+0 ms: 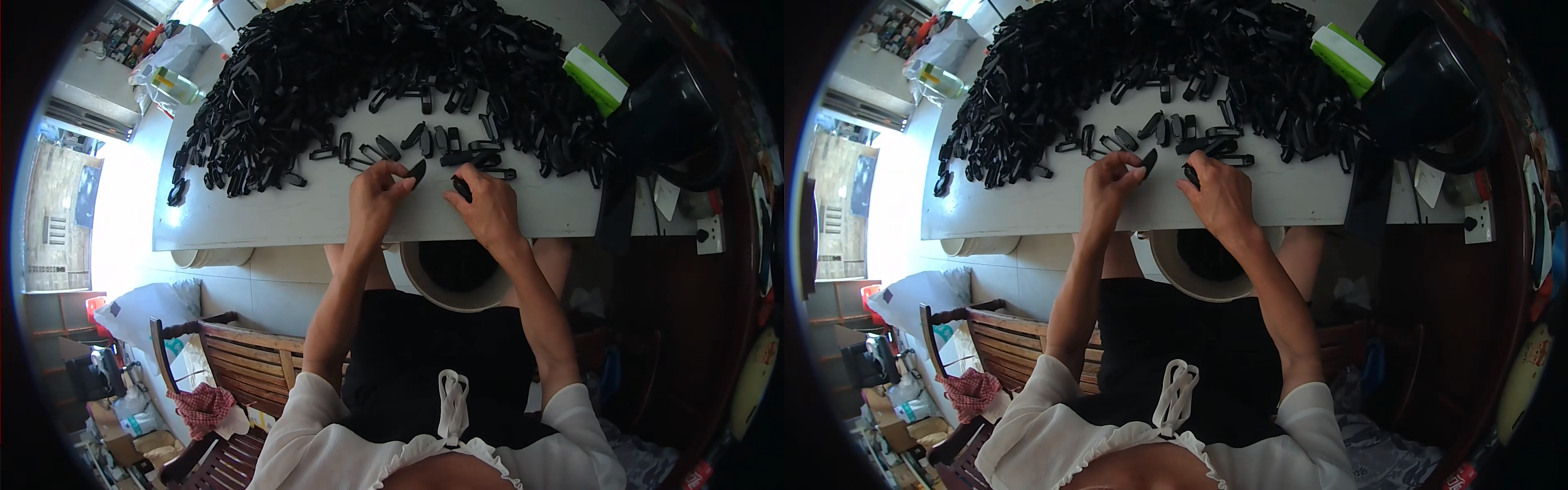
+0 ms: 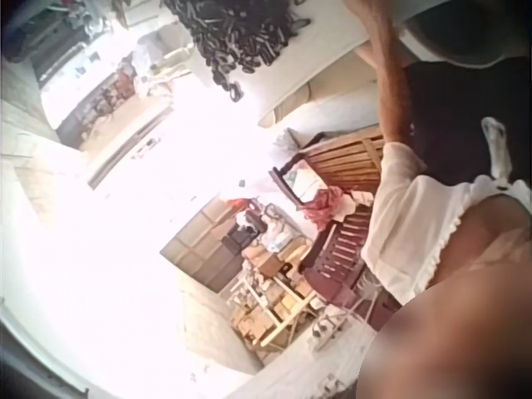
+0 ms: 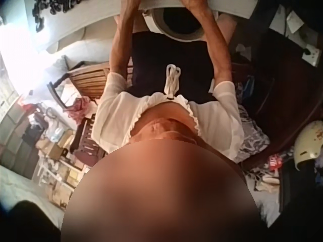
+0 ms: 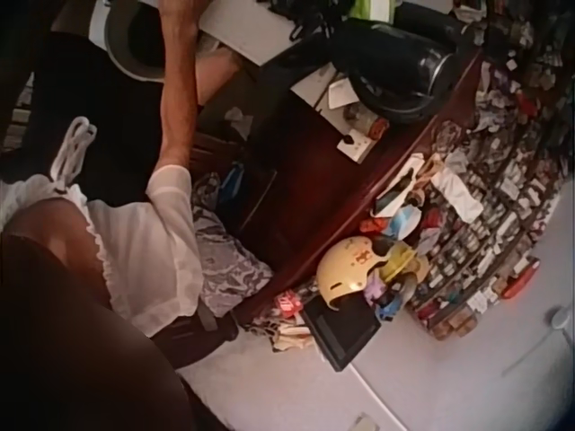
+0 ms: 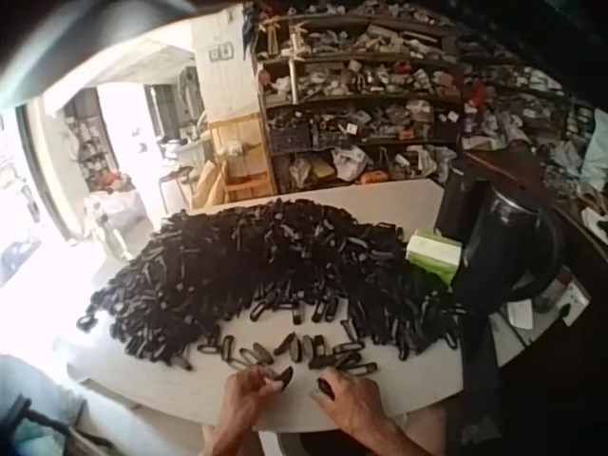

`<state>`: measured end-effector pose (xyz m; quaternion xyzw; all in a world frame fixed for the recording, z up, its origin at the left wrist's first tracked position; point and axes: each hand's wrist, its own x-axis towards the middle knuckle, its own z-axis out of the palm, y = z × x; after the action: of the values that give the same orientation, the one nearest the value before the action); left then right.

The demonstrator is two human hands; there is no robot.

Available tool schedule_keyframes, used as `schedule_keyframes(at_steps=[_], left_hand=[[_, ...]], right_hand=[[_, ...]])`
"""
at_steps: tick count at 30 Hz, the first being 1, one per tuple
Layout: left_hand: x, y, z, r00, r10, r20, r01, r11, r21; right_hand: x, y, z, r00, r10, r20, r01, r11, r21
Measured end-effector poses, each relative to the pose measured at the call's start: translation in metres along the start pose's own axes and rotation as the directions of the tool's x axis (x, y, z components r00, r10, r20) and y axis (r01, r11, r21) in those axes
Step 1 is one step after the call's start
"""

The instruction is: Assembling two pieces of small black plastic buckles by hand.

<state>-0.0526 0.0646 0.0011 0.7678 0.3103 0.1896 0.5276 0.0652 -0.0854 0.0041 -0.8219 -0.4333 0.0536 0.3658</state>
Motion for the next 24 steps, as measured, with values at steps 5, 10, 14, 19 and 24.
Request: schedule_keyframes(at_steps=[5, 10, 14, 19, 24], left_hand=[[-0.018, 0.005, -0.012, 0.872, -0.177, 0.456, 0.452, 0.65, -0.611], [-0.037, 0.002, -0.011, 0.801, -0.054, 0.596, 0.532, 0.52, -0.668], [-0.053, 0.015, 0.002, 0.782, -0.117, 0.612, 0.304, 0.929, -0.212], [-0.041, 0.045, 0.029, 0.947, -0.021, 0.32, 0.126, 0.942, -0.31], [-0.021, 0.049, 0.057, 0.939, -0.005, 0.343, 0.178, 0.862, -0.474]], right_hand=[[-0.005, 0.012, -0.005, 0.998, 0.036, -0.06, -0.031, 0.997, 0.075], [-0.013, 0.018, -0.025, 0.975, 0.189, -0.121, -0.085, 0.812, 0.577], [-0.025, 0.039, -0.045, 0.947, 0.221, 0.232, -0.302, 0.375, 0.877], [-0.029, 0.031, -0.048, 0.931, 0.159, 0.328, -0.36, 0.253, 0.898], [-0.03, 0.021, -0.047, 0.904, 0.113, 0.412, -0.424, 0.345, 0.837]])
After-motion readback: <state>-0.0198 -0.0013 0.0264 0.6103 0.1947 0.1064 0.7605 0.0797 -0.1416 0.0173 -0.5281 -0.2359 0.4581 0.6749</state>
